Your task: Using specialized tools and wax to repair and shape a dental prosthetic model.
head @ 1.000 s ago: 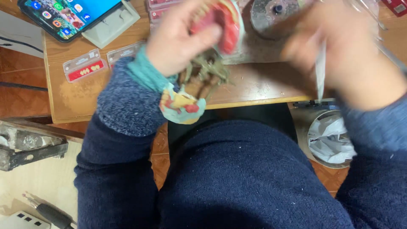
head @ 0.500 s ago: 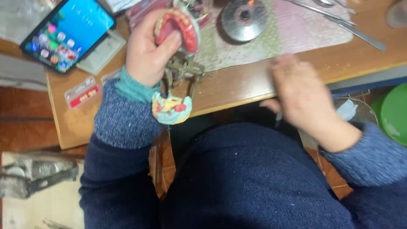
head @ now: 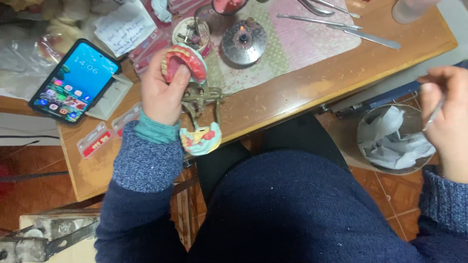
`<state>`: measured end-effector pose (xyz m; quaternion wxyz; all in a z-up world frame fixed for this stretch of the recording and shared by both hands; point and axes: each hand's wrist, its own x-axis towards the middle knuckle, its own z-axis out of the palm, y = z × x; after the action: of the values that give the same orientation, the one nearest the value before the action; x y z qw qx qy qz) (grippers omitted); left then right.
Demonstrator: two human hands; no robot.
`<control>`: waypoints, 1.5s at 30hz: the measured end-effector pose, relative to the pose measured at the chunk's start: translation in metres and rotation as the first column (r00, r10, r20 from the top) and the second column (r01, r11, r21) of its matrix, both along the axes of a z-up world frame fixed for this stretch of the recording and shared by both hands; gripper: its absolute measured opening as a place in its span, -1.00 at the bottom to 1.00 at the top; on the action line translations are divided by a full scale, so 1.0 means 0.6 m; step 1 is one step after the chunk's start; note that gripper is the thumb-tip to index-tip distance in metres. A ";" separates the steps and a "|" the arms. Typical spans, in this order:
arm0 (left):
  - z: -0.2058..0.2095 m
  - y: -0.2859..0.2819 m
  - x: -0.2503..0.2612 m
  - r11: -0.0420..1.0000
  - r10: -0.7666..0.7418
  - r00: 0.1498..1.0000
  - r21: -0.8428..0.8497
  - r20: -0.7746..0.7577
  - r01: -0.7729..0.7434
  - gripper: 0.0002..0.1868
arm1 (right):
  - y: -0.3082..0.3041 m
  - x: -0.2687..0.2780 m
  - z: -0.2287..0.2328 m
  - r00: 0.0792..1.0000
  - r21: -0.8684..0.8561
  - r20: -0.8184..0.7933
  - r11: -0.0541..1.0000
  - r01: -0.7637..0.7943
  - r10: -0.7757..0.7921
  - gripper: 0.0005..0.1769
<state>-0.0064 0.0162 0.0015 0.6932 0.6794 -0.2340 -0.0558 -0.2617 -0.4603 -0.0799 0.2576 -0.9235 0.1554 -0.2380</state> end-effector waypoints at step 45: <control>-0.008 -0.013 -0.024 0.917 0.102 0.945 0.340 0.312 -0.211 -0.43 | 0.166 0.307 0.060 0.798 -0.029 0.229 0.824 -0.567 0.557 -0.80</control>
<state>-0.0209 0.0082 -0.0035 0.5142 0.8147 -0.2620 0.0569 -0.0773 -0.3608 -0.0438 0.3516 -0.8889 -0.1510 -0.2519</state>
